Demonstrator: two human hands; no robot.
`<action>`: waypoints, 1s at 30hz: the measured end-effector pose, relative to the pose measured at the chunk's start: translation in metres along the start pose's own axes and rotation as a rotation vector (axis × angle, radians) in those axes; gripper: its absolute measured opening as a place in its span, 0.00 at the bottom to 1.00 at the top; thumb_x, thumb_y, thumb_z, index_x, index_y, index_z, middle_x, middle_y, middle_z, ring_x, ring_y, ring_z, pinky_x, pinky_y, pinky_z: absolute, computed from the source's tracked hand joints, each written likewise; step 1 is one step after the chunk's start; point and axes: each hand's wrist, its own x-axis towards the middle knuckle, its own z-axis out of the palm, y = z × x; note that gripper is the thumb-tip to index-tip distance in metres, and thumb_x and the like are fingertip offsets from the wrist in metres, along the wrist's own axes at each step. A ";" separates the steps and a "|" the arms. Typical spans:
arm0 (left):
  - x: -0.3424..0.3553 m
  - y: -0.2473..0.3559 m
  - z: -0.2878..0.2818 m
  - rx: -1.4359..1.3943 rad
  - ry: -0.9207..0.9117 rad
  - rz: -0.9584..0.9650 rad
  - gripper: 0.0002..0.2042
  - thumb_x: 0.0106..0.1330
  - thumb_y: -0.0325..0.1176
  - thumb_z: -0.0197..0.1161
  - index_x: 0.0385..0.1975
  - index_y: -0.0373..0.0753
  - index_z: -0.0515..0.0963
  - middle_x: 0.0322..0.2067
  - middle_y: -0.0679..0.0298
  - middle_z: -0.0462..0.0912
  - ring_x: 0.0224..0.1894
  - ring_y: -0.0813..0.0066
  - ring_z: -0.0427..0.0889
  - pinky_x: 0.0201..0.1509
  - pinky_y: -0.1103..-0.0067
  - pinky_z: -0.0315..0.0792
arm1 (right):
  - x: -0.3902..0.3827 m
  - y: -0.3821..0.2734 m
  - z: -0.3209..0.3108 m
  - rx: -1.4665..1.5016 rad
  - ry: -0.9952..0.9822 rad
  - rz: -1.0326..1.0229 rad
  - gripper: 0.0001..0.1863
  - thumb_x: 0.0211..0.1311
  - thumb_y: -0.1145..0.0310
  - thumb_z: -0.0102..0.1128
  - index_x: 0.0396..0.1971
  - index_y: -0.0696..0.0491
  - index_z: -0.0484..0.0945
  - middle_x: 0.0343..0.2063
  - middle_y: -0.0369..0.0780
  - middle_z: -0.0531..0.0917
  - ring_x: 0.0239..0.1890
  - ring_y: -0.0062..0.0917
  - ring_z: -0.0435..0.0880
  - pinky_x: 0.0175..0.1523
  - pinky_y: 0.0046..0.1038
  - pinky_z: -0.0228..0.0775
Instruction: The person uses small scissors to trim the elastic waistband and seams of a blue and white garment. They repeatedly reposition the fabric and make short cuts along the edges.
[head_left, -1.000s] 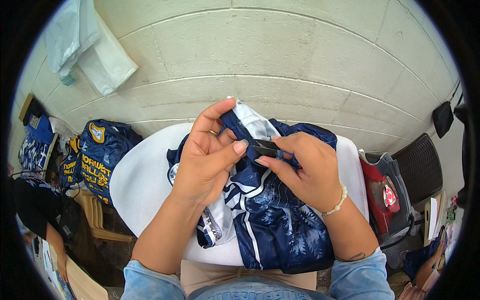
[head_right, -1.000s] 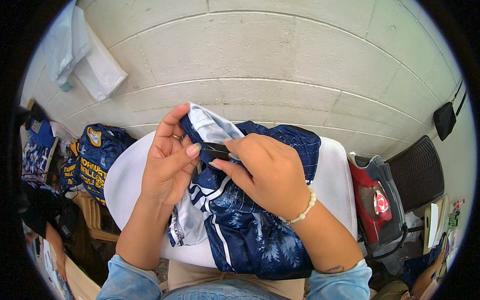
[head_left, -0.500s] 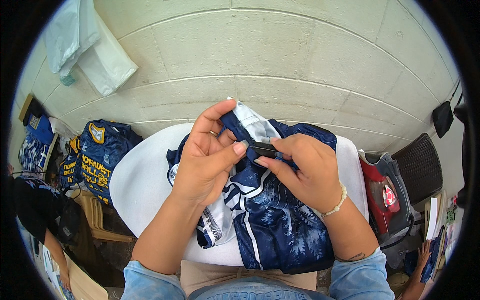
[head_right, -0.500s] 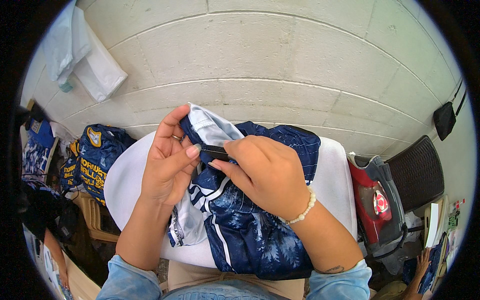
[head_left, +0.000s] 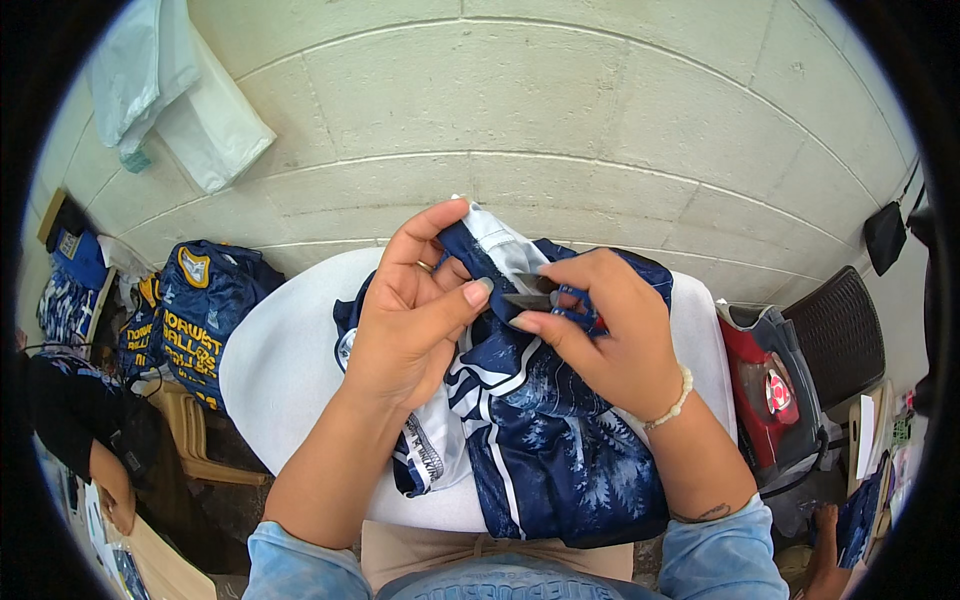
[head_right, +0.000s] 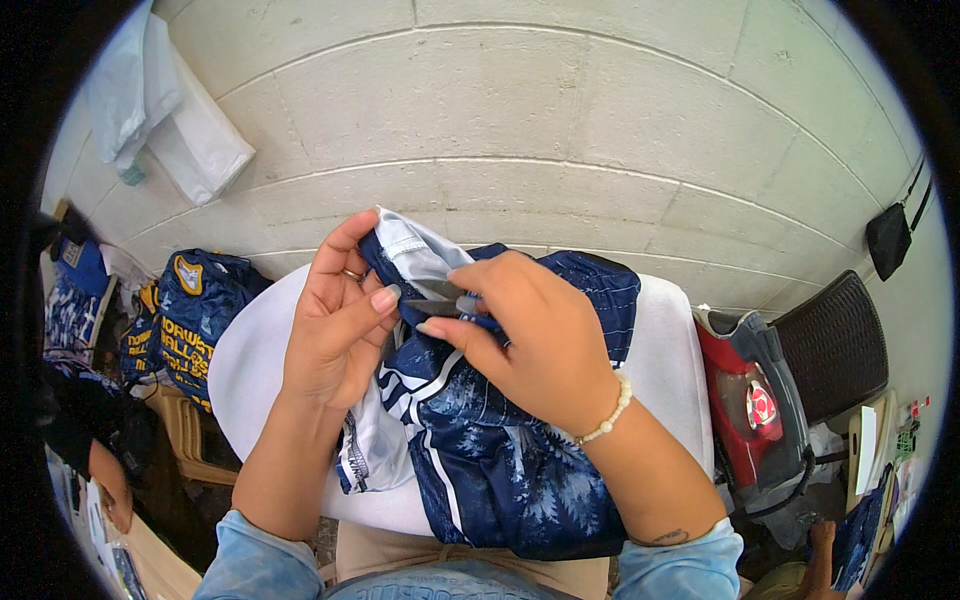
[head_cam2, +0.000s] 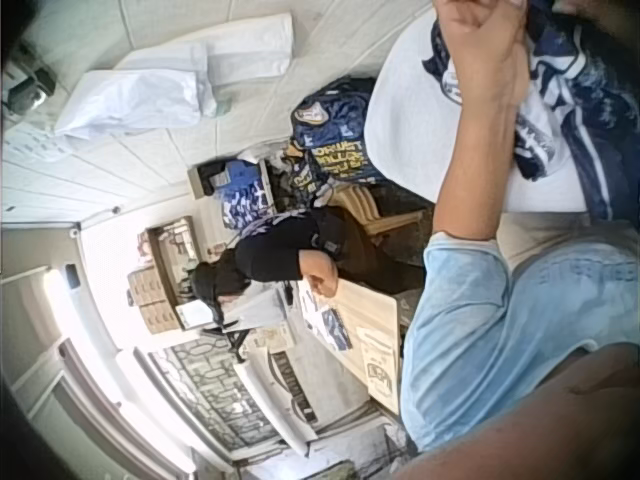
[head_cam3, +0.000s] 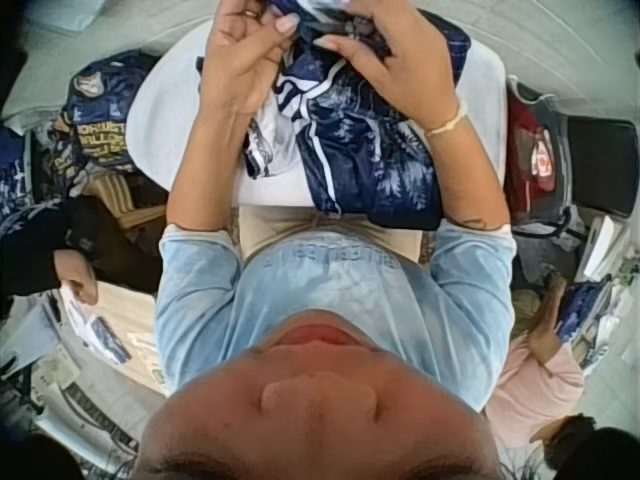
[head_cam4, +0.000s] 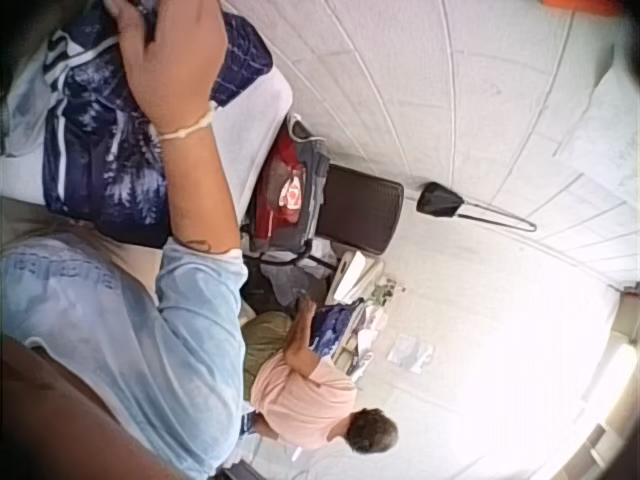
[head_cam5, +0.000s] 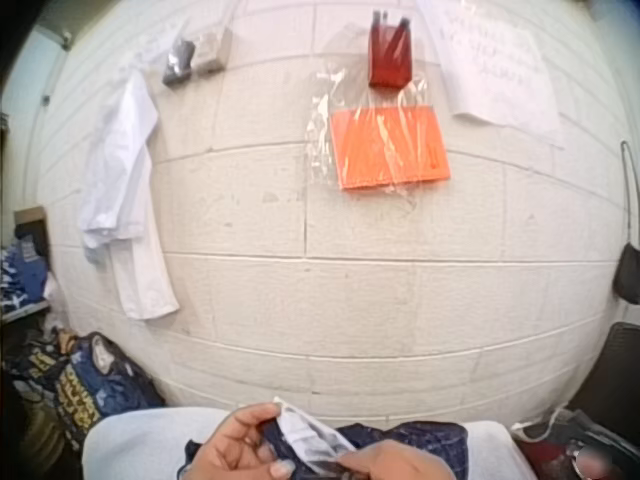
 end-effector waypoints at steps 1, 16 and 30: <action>0.000 0.000 0.000 0.001 -0.001 0.002 0.30 0.59 0.12 0.57 0.62 0.34 0.60 0.51 0.59 0.69 0.53 0.74 0.74 0.57 0.77 0.73 | -0.001 0.000 0.000 -0.027 -0.013 -0.018 0.18 0.46 0.67 0.74 0.36 0.57 0.78 0.27 0.42 0.80 0.25 0.30 0.80 0.28 0.25 0.70; -0.001 0.000 0.000 -0.003 -0.031 -0.027 0.28 0.60 0.14 0.58 0.61 0.34 0.60 0.52 0.59 0.70 0.52 0.74 0.75 0.57 0.77 0.73 | -0.002 0.002 0.000 -0.131 0.020 -0.128 0.14 0.46 0.67 0.74 0.30 0.56 0.79 0.22 0.40 0.80 0.21 0.30 0.80 0.26 0.26 0.70; -0.001 0.001 0.001 -0.014 -0.011 -0.033 0.29 0.59 0.14 0.58 0.62 0.35 0.60 0.51 0.60 0.69 0.50 0.75 0.75 0.55 0.78 0.73 | -0.002 0.001 0.001 -0.061 0.007 -0.051 0.17 0.44 0.66 0.75 0.33 0.56 0.79 0.22 0.39 0.79 0.22 0.28 0.79 0.26 0.25 0.69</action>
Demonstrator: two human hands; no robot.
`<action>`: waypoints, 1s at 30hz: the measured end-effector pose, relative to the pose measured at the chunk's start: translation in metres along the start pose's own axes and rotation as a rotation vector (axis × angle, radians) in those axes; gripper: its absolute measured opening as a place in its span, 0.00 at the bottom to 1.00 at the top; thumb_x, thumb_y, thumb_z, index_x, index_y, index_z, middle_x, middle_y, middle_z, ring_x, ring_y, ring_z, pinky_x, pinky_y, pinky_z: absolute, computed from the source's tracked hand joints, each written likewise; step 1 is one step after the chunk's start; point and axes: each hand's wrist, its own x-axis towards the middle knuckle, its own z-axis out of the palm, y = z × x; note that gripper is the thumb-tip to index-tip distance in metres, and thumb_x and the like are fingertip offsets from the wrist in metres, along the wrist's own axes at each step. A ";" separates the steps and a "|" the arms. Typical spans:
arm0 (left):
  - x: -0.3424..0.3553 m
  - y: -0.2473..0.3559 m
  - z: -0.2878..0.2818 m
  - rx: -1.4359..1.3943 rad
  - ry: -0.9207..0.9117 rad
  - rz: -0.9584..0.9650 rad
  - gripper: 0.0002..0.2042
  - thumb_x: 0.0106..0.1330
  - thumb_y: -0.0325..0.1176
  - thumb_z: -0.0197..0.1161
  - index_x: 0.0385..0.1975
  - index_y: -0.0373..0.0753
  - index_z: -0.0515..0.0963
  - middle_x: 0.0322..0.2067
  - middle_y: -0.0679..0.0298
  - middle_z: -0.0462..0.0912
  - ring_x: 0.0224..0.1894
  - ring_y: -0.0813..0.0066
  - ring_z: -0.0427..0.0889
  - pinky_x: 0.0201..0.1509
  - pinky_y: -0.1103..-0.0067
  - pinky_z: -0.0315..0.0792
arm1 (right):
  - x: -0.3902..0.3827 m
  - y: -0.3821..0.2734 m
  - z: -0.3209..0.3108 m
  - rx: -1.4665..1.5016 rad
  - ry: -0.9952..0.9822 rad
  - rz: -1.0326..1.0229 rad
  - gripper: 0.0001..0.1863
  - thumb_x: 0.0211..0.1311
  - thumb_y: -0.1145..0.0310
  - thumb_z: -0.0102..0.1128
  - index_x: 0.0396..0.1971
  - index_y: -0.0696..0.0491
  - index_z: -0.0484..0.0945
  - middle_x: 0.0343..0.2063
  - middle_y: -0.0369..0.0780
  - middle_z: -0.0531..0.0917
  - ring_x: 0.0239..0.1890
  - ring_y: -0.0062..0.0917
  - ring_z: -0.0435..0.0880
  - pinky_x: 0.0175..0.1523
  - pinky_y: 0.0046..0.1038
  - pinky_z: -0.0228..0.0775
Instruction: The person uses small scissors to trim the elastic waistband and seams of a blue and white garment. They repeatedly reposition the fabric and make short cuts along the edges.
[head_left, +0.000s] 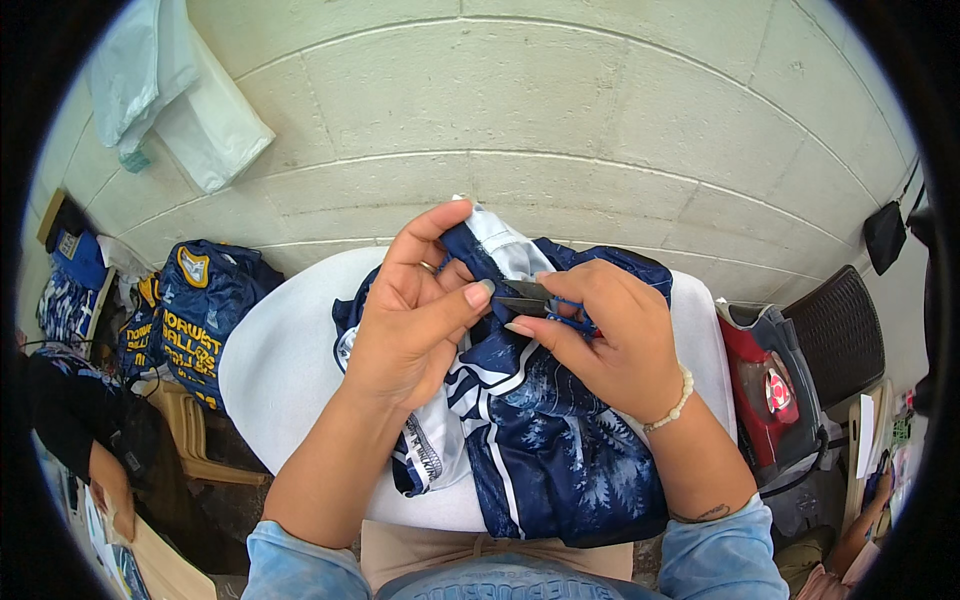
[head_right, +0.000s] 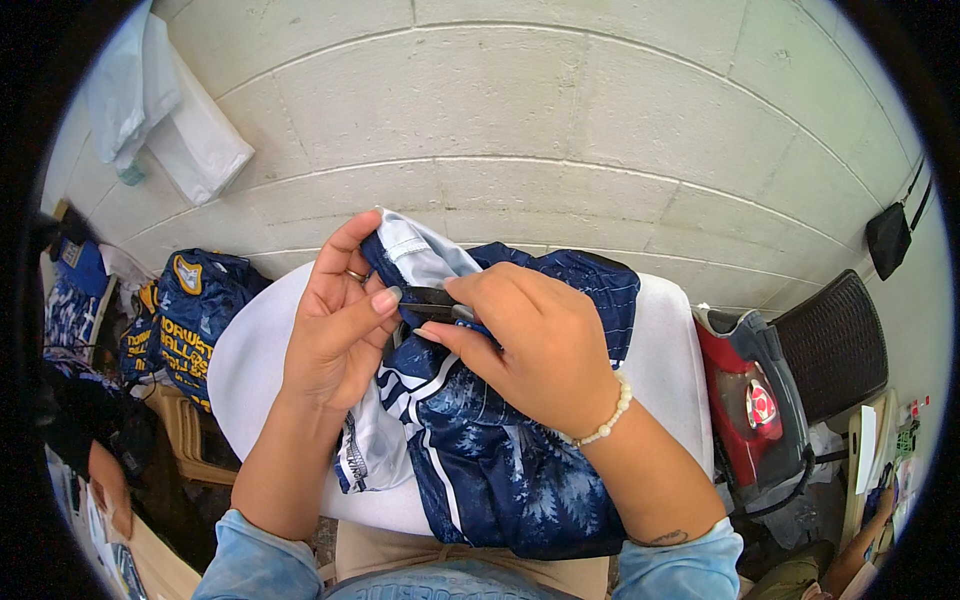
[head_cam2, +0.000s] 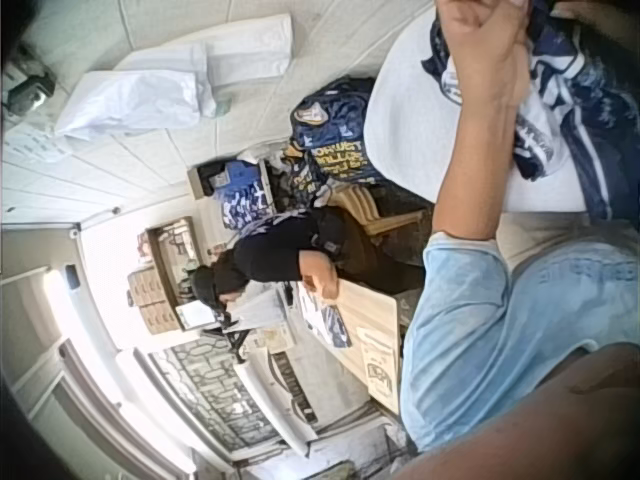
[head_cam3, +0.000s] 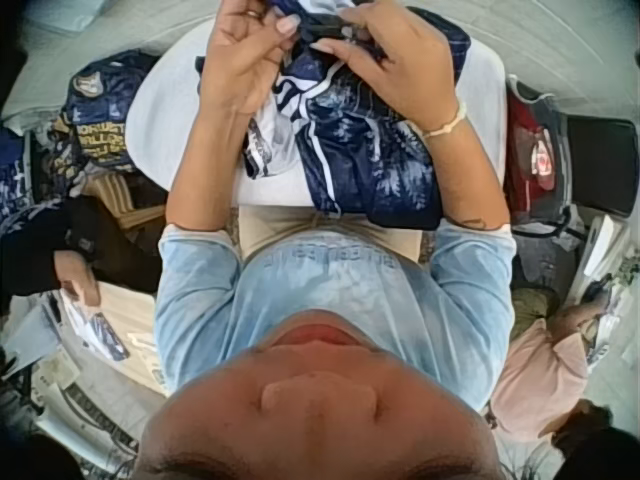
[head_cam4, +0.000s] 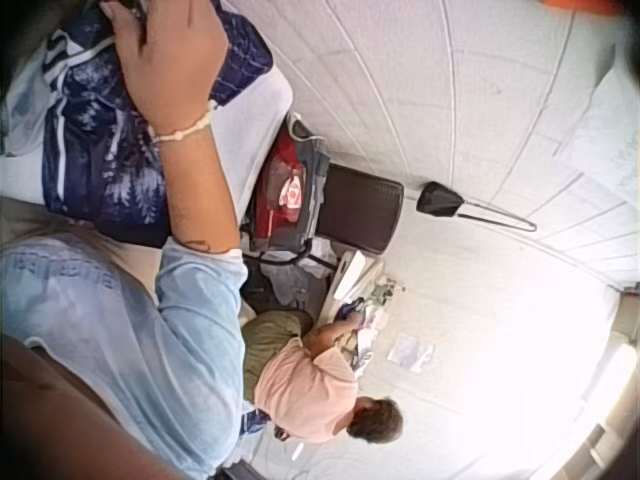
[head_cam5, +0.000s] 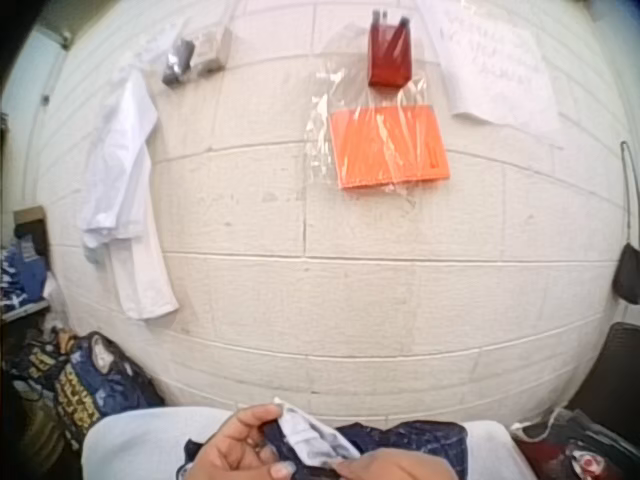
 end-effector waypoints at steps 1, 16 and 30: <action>0.000 0.000 0.000 -0.005 0.005 -0.002 0.29 0.59 0.14 0.58 0.62 0.35 0.60 0.51 0.60 0.69 0.49 0.75 0.75 0.55 0.78 0.74 | 0.000 -0.001 0.000 0.002 -0.002 0.005 0.18 0.44 0.66 0.75 0.33 0.56 0.79 0.22 0.40 0.79 0.22 0.28 0.79 0.26 0.25 0.69; 0.005 -0.004 -0.003 0.179 0.162 0.038 0.26 0.63 0.20 0.59 0.61 0.38 0.61 0.47 0.61 0.71 0.46 0.77 0.76 0.52 0.78 0.74 | 0.000 0.025 -0.001 0.100 -0.075 0.134 0.15 0.42 0.81 0.68 0.33 0.57 0.77 0.30 0.41 0.78 0.34 0.34 0.80 0.39 0.28 0.72; -0.010 -0.002 0.001 0.767 -0.062 0.130 0.12 0.67 0.37 0.63 0.37 0.32 0.79 0.28 0.64 0.80 0.28 0.79 0.76 0.31 0.85 0.69 | -0.004 0.020 0.003 0.045 0.137 0.087 0.11 0.48 0.82 0.68 0.31 0.57 0.77 0.26 0.38 0.79 0.28 0.20 0.78 0.32 0.18 0.69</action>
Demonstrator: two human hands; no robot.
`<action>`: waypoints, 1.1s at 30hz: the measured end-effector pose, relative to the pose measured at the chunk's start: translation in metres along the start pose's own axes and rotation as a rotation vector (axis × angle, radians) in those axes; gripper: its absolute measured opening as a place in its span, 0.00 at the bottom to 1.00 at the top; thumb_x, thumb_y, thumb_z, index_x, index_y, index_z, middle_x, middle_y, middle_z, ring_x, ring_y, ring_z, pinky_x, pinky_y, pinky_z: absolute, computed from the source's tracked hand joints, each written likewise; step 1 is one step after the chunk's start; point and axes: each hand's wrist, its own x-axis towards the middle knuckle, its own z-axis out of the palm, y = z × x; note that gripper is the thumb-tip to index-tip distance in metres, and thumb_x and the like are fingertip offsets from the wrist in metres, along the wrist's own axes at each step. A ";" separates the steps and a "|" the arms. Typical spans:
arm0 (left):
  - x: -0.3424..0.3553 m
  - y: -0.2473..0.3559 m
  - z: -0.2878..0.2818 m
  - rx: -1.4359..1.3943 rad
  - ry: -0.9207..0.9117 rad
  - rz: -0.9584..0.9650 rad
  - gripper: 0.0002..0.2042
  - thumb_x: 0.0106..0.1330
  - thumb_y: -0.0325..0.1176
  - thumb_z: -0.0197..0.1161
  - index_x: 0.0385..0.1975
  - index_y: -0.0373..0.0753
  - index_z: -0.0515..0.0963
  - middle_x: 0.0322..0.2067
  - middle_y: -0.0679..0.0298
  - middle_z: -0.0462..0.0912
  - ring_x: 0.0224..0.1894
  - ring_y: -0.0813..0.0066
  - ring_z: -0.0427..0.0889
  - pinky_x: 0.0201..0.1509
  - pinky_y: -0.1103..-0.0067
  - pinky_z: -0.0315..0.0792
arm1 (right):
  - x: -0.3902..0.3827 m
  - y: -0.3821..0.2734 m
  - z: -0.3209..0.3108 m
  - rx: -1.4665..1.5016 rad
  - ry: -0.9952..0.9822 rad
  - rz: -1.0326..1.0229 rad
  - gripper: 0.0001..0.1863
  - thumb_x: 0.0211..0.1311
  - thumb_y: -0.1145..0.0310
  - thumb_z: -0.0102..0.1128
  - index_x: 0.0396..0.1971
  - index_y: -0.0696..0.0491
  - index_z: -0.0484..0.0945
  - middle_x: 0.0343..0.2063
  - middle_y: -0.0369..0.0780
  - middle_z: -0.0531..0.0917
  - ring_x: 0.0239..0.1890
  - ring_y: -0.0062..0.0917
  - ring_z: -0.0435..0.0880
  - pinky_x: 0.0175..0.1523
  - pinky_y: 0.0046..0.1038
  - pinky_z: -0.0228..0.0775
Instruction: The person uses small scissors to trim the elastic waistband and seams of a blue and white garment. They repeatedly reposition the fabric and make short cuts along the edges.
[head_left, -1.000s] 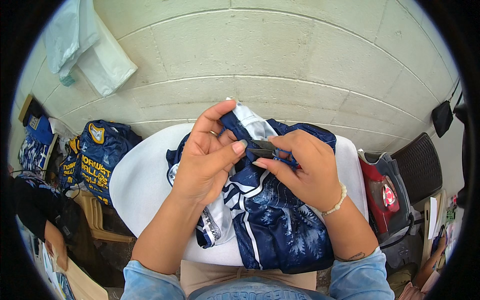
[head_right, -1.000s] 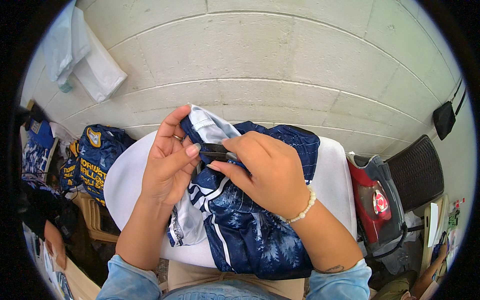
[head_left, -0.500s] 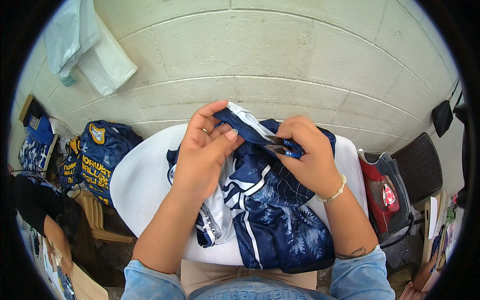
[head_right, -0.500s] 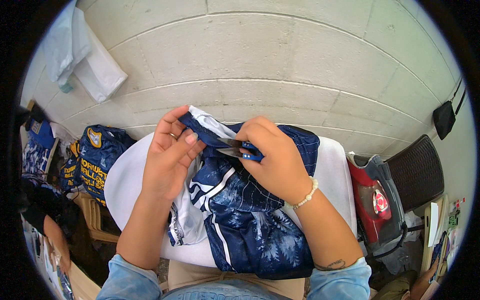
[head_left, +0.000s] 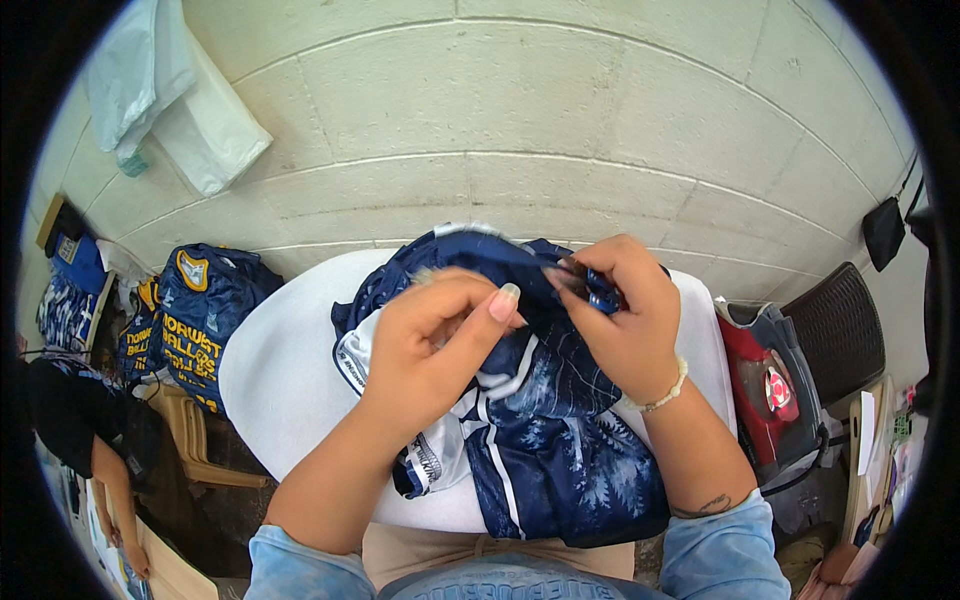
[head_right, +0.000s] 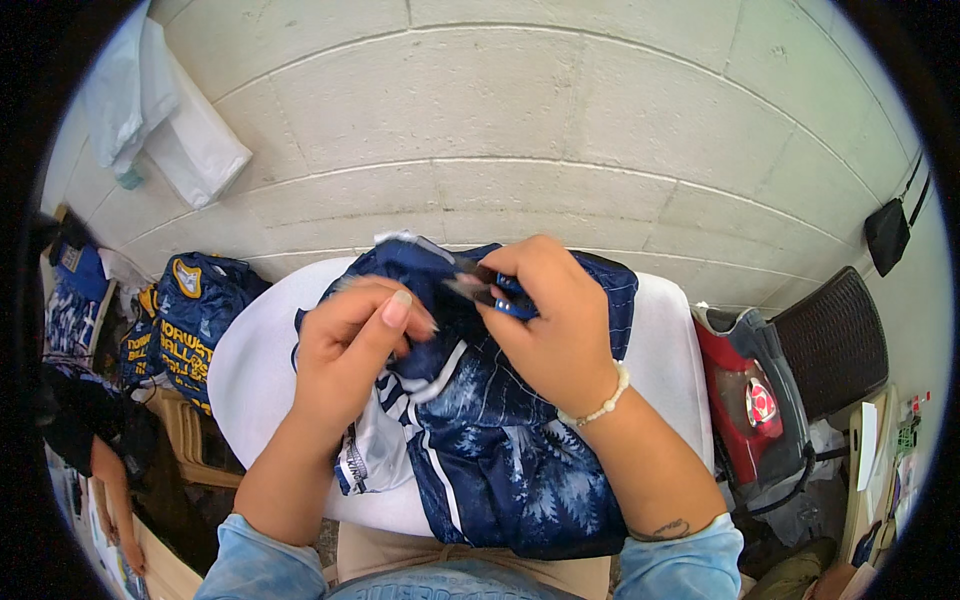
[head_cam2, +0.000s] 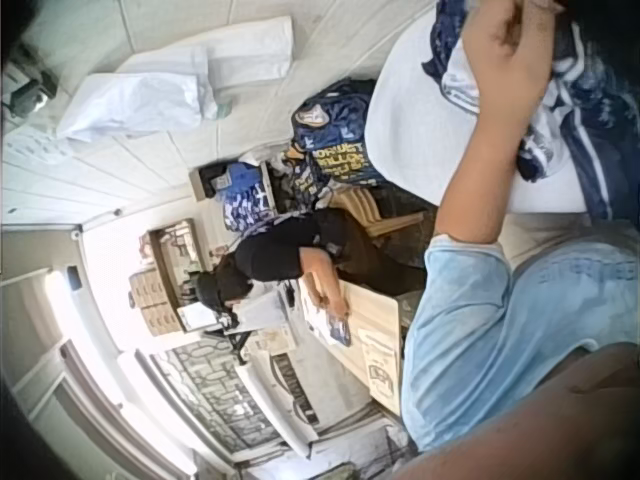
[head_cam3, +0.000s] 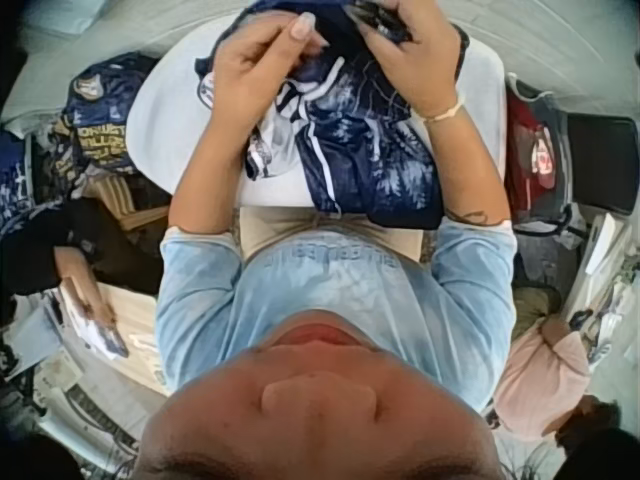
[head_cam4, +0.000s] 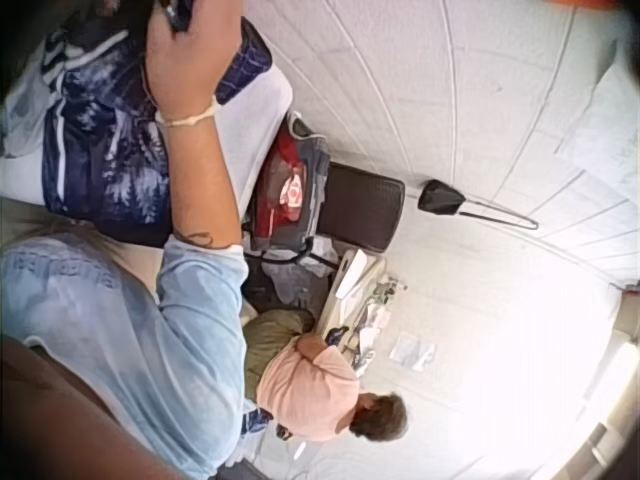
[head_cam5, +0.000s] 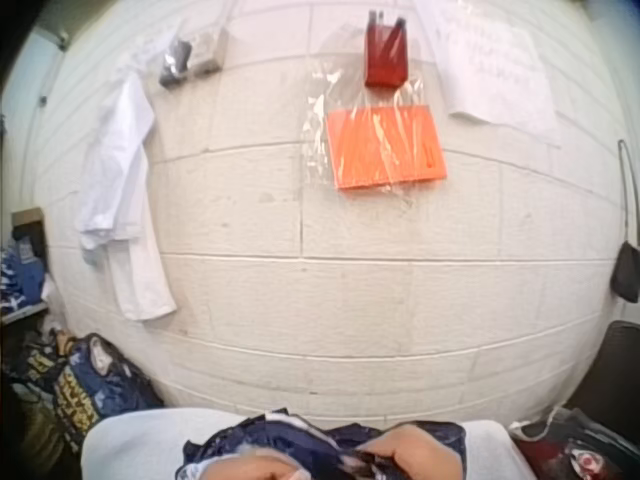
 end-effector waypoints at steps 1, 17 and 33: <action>0.000 0.001 0.000 -0.121 -0.033 -0.170 0.14 0.68 0.40 0.61 0.39 0.32 0.79 0.28 0.64 0.80 0.28 0.79 0.76 0.31 0.85 0.69 | 0.001 -0.002 -0.001 -0.033 -0.014 -0.078 0.12 0.45 0.82 0.68 0.32 0.57 0.78 0.26 0.39 0.79 0.27 0.21 0.79 0.32 0.19 0.69; 0.010 -0.014 -0.004 -0.849 0.313 -0.255 0.06 0.71 0.34 0.55 0.41 0.40 0.73 0.36 0.65 0.82 0.42 0.75 0.81 0.51 0.76 0.75 | -0.002 -0.009 0.000 -0.150 -0.262 -0.204 0.16 0.39 0.74 0.69 0.33 0.51 0.76 0.25 0.38 0.80 0.27 0.32 0.81 0.29 0.30 0.72; 0.010 -0.004 0.004 -0.872 0.181 -0.316 0.21 0.68 0.26 0.56 0.61 0.34 0.66 0.48 0.61 0.79 0.47 0.74 0.81 0.53 0.77 0.77 | 0.000 -0.012 -0.004 0.238 -0.303 0.187 0.13 0.53 0.73 0.69 0.38 0.56 0.77 0.30 0.37 0.81 0.32 0.20 0.79 0.37 0.22 0.71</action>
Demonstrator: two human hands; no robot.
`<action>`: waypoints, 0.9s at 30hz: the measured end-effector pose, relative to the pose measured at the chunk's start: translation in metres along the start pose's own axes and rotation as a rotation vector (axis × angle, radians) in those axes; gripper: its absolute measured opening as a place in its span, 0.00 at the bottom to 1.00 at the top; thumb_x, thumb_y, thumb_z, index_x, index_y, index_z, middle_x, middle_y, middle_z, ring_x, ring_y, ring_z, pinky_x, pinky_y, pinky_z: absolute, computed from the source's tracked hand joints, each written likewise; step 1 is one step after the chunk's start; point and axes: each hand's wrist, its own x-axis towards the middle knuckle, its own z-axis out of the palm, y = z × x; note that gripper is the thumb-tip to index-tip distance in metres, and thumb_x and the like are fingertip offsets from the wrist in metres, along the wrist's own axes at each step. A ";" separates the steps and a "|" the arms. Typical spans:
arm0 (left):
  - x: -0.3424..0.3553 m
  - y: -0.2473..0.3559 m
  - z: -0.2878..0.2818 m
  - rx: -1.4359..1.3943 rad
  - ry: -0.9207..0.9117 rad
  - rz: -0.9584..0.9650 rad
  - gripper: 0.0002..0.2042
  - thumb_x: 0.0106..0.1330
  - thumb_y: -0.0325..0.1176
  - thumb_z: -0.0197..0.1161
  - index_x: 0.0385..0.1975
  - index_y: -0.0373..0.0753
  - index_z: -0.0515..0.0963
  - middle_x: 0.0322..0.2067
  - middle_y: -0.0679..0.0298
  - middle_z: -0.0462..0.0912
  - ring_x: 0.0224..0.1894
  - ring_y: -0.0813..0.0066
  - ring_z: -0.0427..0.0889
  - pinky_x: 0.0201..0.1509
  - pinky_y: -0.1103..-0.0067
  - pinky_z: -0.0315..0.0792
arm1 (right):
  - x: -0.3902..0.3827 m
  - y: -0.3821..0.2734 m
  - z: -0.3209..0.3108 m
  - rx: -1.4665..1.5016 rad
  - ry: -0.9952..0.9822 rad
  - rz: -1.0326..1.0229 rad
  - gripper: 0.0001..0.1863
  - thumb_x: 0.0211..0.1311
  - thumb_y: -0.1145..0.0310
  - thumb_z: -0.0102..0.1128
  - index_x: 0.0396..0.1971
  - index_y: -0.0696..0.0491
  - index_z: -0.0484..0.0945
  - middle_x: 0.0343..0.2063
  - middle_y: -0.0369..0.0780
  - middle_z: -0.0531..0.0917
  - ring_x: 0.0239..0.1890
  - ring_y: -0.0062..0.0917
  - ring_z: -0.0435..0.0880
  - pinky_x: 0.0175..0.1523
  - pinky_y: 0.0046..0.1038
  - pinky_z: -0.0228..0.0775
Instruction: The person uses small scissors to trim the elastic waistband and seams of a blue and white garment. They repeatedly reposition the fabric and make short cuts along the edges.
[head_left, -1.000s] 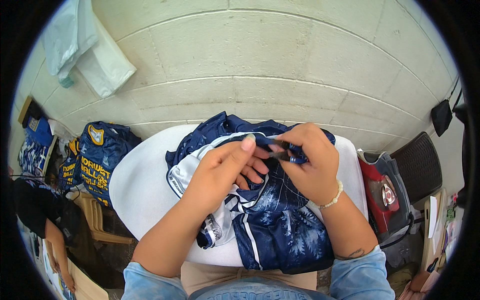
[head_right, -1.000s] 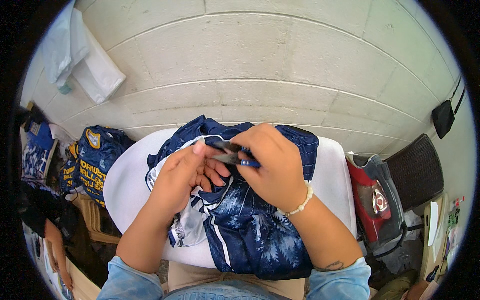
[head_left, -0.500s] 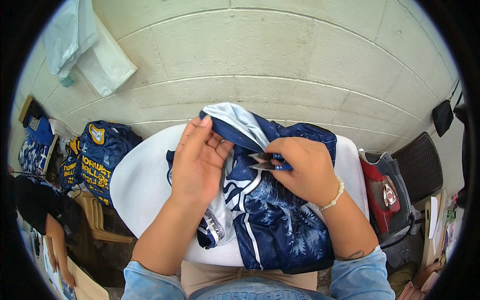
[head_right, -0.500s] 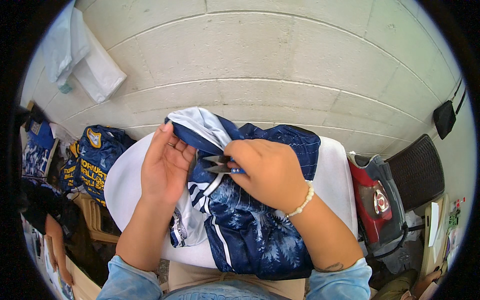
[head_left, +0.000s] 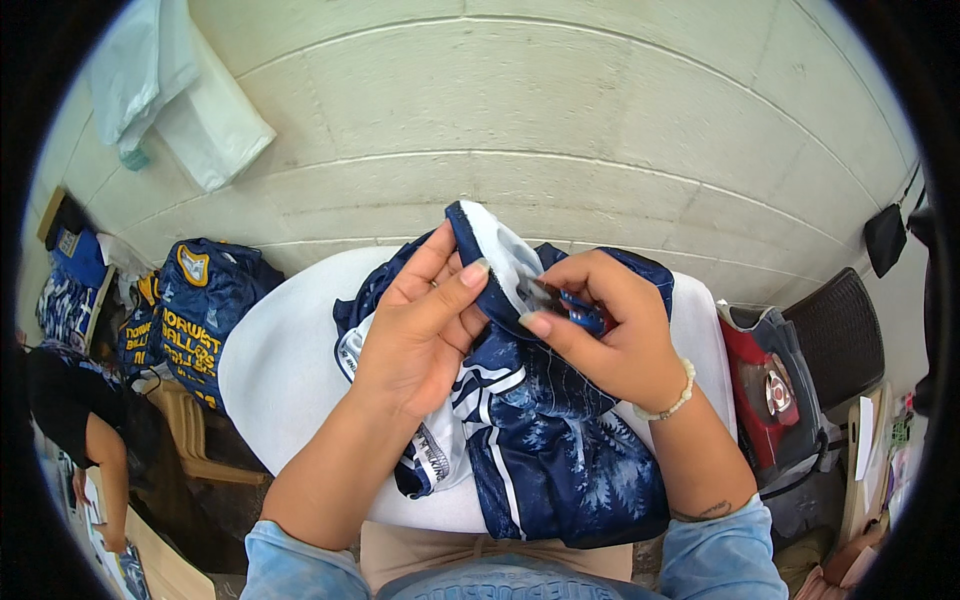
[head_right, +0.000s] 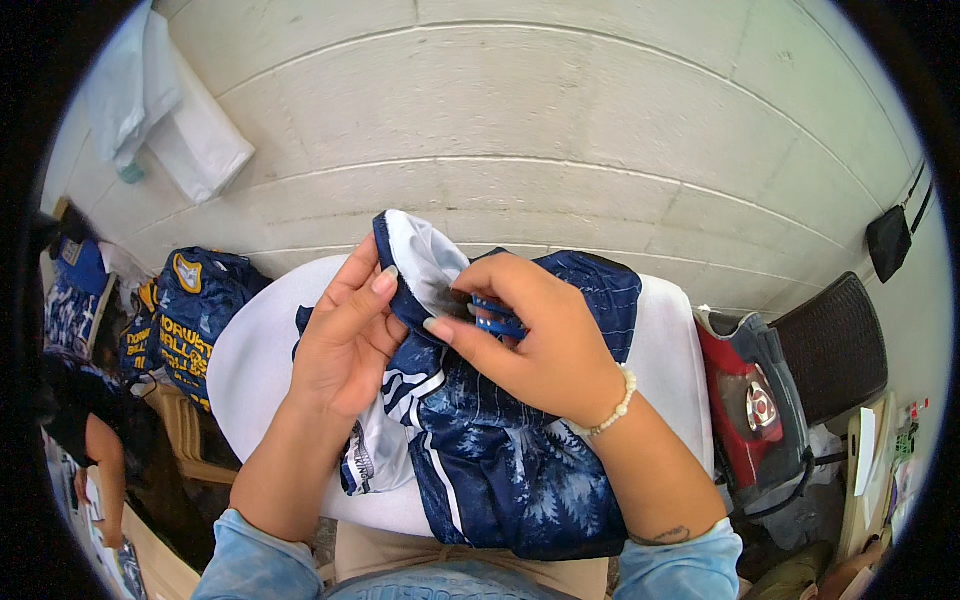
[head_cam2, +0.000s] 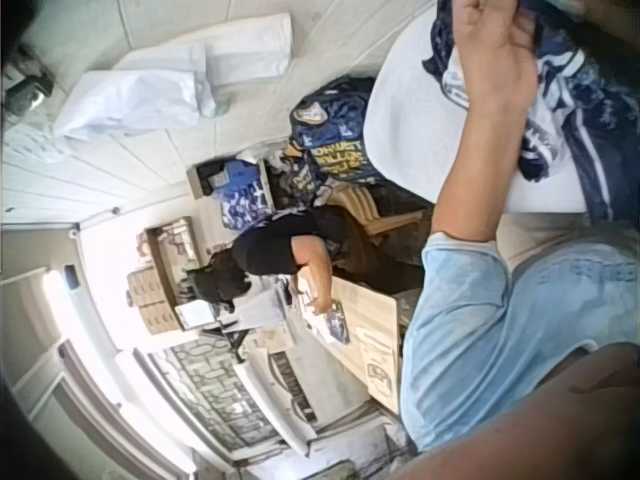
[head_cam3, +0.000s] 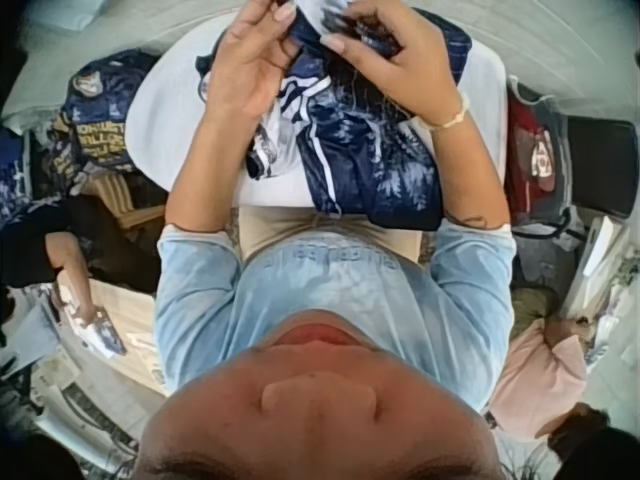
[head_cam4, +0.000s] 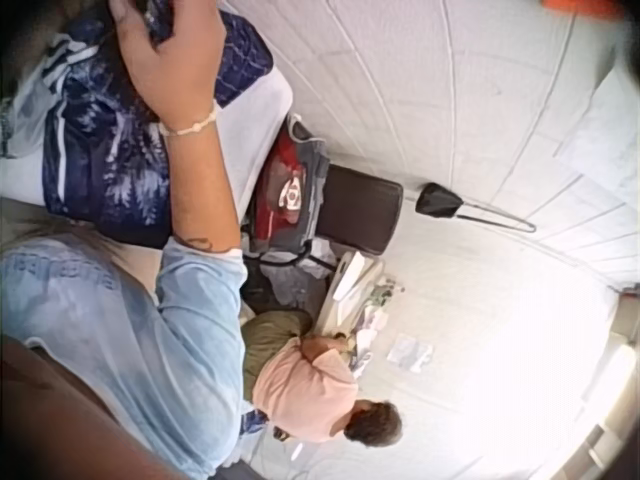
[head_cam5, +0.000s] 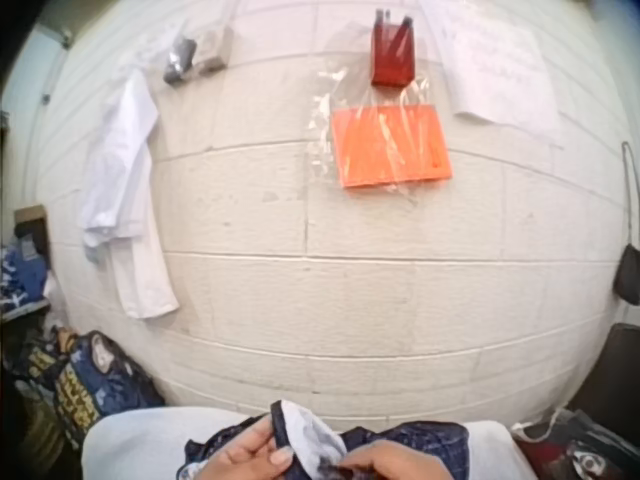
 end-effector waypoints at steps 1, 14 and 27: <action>-0.001 0.001 0.000 -0.003 -0.013 -0.021 0.20 0.68 0.26 0.57 0.60 0.34 0.66 0.47 0.61 0.79 0.47 0.74 0.81 0.53 0.77 0.77 | 0.000 0.001 0.003 0.085 0.043 0.036 0.14 0.53 0.71 0.70 0.38 0.56 0.77 0.29 0.37 0.80 0.30 0.19 0.77 0.36 0.22 0.70; 0.000 0.000 -0.005 0.035 -0.035 -0.002 0.12 0.70 0.30 0.57 0.49 0.33 0.74 0.43 0.59 0.82 0.44 0.74 0.83 0.49 0.77 0.80 | 0.001 0.004 0.012 0.426 0.198 0.198 0.15 0.57 0.69 0.69 0.40 0.58 0.75 0.28 0.35 0.78 0.30 0.12 0.73 0.35 0.17 0.67; -0.006 0.001 0.000 0.066 -0.040 0.066 0.17 0.66 0.22 0.59 0.55 0.35 0.70 0.45 0.60 0.81 0.47 0.75 0.82 0.50 0.79 0.80 | -0.007 -0.015 0.010 0.035 0.120 0.151 0.20 0.49 0.72 0.75 0.41 0.58 0.76 0.31 0.35 0.81 0.30 0.11 0.75 0.35 0.14 0.68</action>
